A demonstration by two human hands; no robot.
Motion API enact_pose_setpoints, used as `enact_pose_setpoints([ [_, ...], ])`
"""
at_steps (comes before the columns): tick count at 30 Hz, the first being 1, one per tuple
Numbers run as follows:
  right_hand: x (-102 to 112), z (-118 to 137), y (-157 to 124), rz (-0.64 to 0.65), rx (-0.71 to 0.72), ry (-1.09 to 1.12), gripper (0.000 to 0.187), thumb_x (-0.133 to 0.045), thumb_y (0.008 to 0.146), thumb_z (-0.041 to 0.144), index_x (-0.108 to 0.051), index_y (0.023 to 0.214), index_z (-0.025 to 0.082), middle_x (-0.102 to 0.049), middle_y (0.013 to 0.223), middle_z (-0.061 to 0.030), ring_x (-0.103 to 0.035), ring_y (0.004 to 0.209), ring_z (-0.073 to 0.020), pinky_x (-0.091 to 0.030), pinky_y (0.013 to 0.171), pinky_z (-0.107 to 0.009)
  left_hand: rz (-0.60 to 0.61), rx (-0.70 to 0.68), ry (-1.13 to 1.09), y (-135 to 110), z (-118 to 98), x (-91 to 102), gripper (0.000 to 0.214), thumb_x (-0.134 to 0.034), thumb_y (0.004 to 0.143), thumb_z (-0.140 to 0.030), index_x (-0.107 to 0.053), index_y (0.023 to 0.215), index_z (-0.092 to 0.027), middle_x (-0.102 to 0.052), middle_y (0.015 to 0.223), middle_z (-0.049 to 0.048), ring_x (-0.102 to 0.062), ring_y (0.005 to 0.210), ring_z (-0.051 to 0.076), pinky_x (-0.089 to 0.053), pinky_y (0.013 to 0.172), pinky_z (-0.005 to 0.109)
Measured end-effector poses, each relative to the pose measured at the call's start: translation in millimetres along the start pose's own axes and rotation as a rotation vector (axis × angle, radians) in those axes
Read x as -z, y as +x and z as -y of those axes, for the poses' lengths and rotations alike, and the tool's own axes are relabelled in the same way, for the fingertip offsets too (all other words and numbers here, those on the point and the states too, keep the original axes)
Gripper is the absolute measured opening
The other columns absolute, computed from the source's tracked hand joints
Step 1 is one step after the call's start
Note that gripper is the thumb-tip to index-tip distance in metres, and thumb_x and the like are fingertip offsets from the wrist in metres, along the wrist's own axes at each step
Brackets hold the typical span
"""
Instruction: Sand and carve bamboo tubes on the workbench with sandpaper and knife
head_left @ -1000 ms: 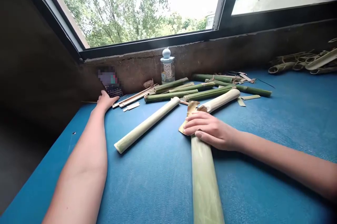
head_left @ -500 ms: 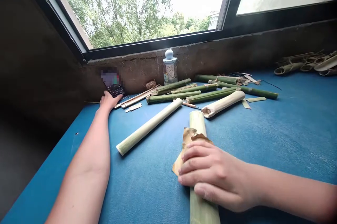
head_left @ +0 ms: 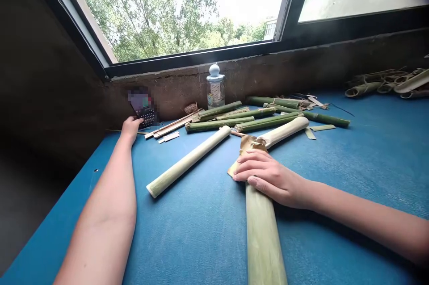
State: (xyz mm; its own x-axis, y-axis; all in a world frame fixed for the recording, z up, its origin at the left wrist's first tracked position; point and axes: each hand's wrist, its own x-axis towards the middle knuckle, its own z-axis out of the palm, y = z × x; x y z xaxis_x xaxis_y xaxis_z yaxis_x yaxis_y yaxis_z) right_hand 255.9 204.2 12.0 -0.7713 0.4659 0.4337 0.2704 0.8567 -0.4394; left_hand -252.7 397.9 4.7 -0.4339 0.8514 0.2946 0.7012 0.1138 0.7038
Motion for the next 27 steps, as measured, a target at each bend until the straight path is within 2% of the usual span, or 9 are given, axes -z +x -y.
enact_pose_setpoints([
  [6, -4.6, 10.2, 0.3, 0.014, 0.044, 0.021, 0.034, -0.038, 0.104, 0.027, -0.067, 0.119, 0.02, -0.071, 0.118, -0.007, -0.055, 0.119, -0.0211, -0.032, 0.111, -0.043, -0.015, 0.012, -0.066, -3.0, -4.4, -1.1, 0.032, -0.059, 0.096, -0.039, -0.063, 0.115, -0.013, -0.064, 0.116, 0.0084, -0.063, 0.105, 0.024, -0.053, 0.091, 0.045],
  [11, 2.3, 0.3, -1.1, 0.051, 0.033, -0.002, 0.035, -0.037, 0.104, 0.03, -0.068, 0.119, 0.02, -0.071, 0.118, -0.0074, -0.055, 0.121, -0.0211, -0.032, 0.112, -0.042, 0.024, 0.026, -0.061, -5.7, -7.3, 1.1, 0.03, -0.06, 0.096, -0.036, -0.062, 0.116, -0.014, -0.064, 0.116, 0.0087, -0.064, 0.103, 0.023, -0.055, 0.089, 0.043],
  [17, 1.2, -7.7, -2.7, -0.024, -0.044, 0.072, 0.039, -0.035, 0.105, 0.035, -0.071, 0.115, 0.021, -0.072, 0.115, -0.0082, -0.053, 0.122, -0.0235, -0.029, 0.113, -0.047, 0.073, 0.009, -0.01, -5.8, -5.6, 0.7, 0.029, -0.063, 0.094, -0.033, -0.063, 0.115, -0.014, -0.064, 0.117, 0.0086, -0.063, 0.105, 0.023, -0.054, 0.091, 0.045],
  [23, -6.0, 12.0, -1.6, 0.029, 0.021, 0.139, 0.036, -0.037, 0.105, 0.031, -0.069, 0.119, 0.022, -0.072, 0.117, -0.0059, -0.052, 0.121, -0.0213, -0.027, 0.114, -0.044, 0.089, -0.01, 0.026, -4.9, -3.6, 0.1, 0.028, -0.064, 0.093, -0.032, -0.063, 0.114, -0.014, -0.065, 0.117, 0.0088, -0.063, 0.106, 0.023, -0.053, 0.093, 0.045],
  [27, -2.0, 2.5, -1.2, 0.051, 0.06, 0.156, 0.034, -0.038, 0.105, 0.03, -0.068, 0.119, 0.021, -0.072, 0.118, -0.0061, -0.054, 0.119, -0.0211, -0.028, 0.112, -0.043, 0.084, -0.023, 0.028, -6.1, -5.7, 1.6, 0.029, -0.064, 0.094, -0.032, -0.063, 0.116, -0.014, -0.064, 0.118, 0.0088, -0.063, 0.106, 0.023, -0.053, 0.092, 0.045],
])
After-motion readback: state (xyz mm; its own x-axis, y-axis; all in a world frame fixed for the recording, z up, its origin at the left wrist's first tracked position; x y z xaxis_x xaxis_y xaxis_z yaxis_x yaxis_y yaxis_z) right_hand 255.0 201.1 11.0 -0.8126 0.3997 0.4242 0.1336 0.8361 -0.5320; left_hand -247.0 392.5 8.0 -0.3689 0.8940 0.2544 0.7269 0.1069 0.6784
